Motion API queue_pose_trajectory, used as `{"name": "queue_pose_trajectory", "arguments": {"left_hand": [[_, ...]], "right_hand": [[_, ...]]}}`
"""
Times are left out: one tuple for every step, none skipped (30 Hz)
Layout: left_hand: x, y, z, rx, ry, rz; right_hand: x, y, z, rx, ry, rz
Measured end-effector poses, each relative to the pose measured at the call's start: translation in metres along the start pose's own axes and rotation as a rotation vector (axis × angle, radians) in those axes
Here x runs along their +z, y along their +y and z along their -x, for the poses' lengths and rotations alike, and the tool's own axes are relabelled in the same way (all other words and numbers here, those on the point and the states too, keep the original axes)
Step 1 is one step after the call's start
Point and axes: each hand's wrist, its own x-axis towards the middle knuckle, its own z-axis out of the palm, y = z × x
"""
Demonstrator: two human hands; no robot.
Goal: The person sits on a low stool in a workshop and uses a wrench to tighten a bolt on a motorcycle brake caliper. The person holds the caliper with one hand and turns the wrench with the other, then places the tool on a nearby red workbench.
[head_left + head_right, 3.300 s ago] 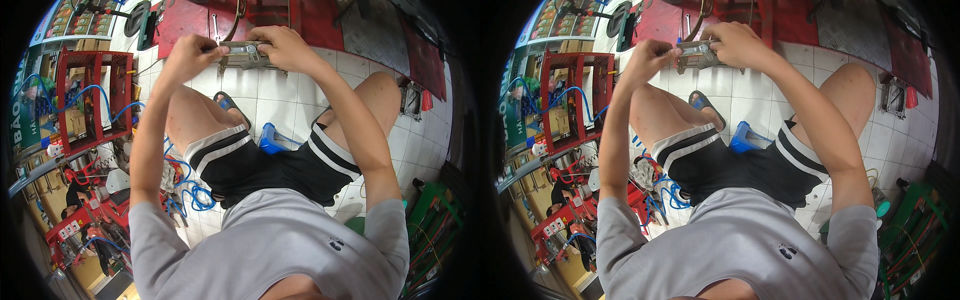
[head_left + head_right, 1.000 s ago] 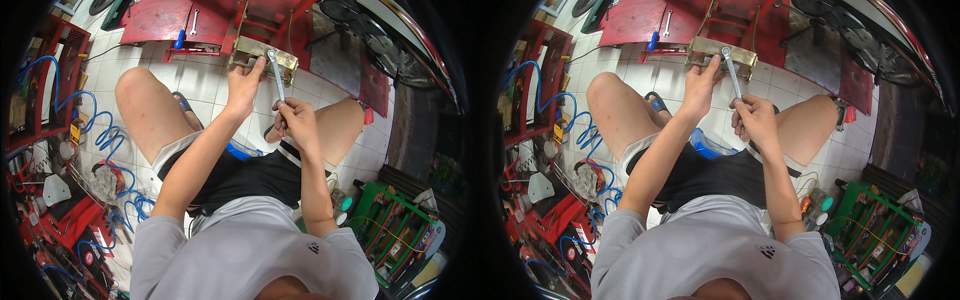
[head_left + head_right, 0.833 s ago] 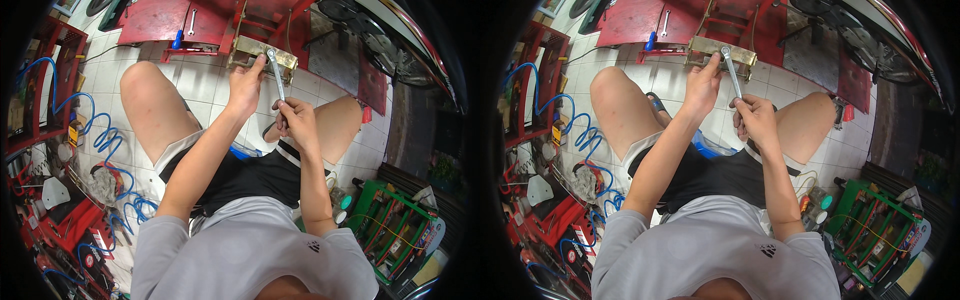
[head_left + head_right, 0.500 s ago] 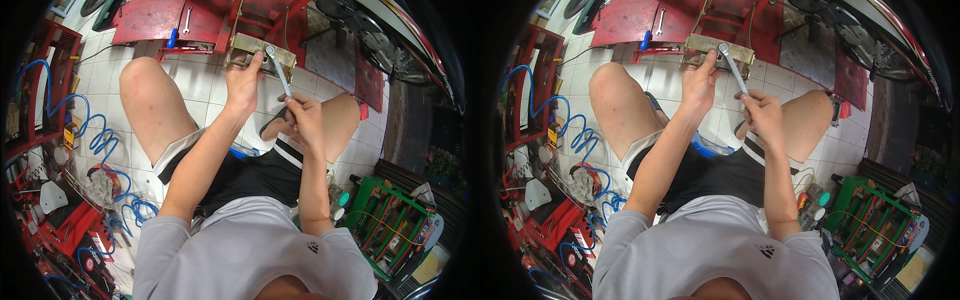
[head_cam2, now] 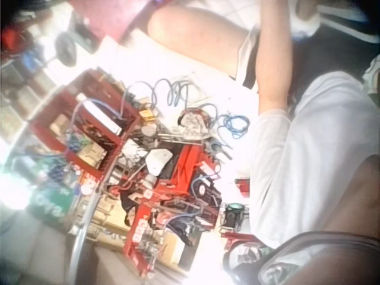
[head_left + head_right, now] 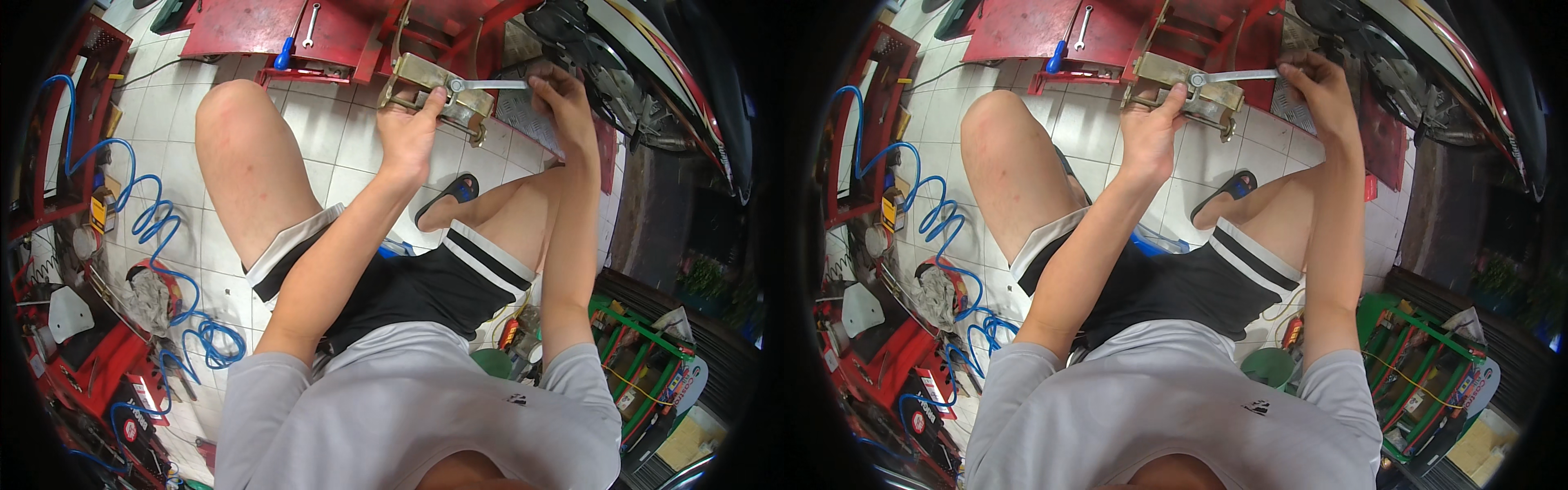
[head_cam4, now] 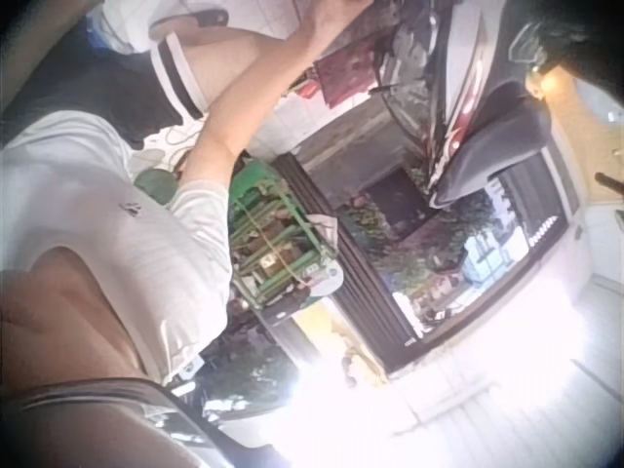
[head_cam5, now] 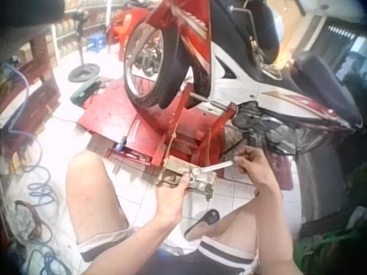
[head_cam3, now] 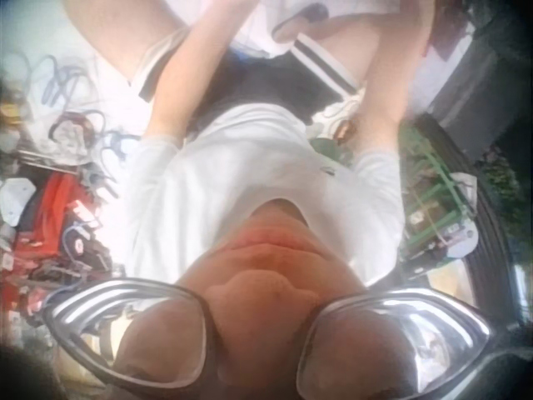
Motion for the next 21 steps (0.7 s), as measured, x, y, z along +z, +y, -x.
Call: {"name": "queue_pose_trajectory", "arguments": {"left_hand": [[0.0, 0.0, 0.0, 0.003, 0.009, -0.013], [0.0, 0.0, -0.001, 0.006, 0.018, -0.026], [0.0, 0.0, -0.001, 0.01, 0.029, -0.041], [0.003, 0.001, 0.0, 0.027, 0.04, -0.002], [0.007, 0.001, 0.001, 0.045, 0.052, 0.037], [0.008, 0.003, 0.002, 0.07, 0.069, 0.07], [0.008, 0.005, 0.002, 0.057, 0.075, 0.06], [0.008, 0.007, 0.002, 0.043, 0.08, 0.05], [0.011, 0.006, 0.004, 0.014, 0.071, 0.045], [0.009, 0.006, 0.003, 0.028, 0.07, 0.032], [0.008, 0.005, 0.002, 0.041, 0.067, 0.019], [0.006, 0.004, 0.002, 0.054, 0.064, 0.008], [0.005, 0.004, 0.002, 0.067, 0.056, -0.012], [0.004, 0.003, 0.002, 0.08, 0.047, -0.032], [0.003, 0.002, 0.002, 0.092, 0.038, -0.051], [0.003, 0.001, 0.002, 0.094, 0.034, -0.043], [0.003, 0.0, 0.002, 0.095, 0.029, -0.035], [-0.002, 0.001, -0.001, 0.121, 0.051, -0.038], [0.001, -0.002, 0.001, 0.099, 0.022, -0.009], [0.005, -0.005, 0.002, 0.077, -0.006, 0.021], [0.002, -0.005, 0.001, 0.089, -0.003, 0.036]], "right_hand": [[-0.001, -0.005, -0.01, -0.023, -0.031, 0.045], [-0.002, -0.011, -0.021, -0.02, -0.06, 0.096], [0.001, -0.017, -0.03, -0.054, -0.085, 0.132], [0.003, -0.024, -0.038, -0.086, -0.103, 0.169], [0.005, -0.03, -0.046, -0.118, -0.12, 0.206], [0.006, -0.034, -0.057, -0.177, -0.155, 0.31], [0.009, -0.042, -0.066, -0.197, -0.206, 0.378], [0.013, -0.051, -0.075, -0.216, -0.257, 0.445], [0.013, -0.061, -0.077, -0.223, -0.293, 0.522], [0.024, -0.07, -0.083, -0.263, -0.244, 0.566], [0.033, -0.079, -0.088, -0.27, -0.26, 0.661], [0.043, -0.089, -0.092, -0.278, -0.276, 0.758], [0.053, -0.099, -0.095, -0.285, -0.289, 0.856], [0.064, -0.107, -0.097, -0.314, -0.324, 0.899], [0.073, -0.113, -0.1, -0.41, -0.38, 0.914], [0.081, -0.116, -0.103, -0.502, -0.435, 0.927], [0.09, -0.118, -0.105, -0.594, -0.49, 0.939], [0.11, -0.118, -0.109, -0.712, -0.487, 0.924], [0.113, -0.124, -0.101, -0.7, -0.486, 0.953], [0.116, -0.132, -0.092, -0.688, -0.486, 0.981], [0.124, -0.134, -0.091, -0.713, -0.508, 0.983]]}}
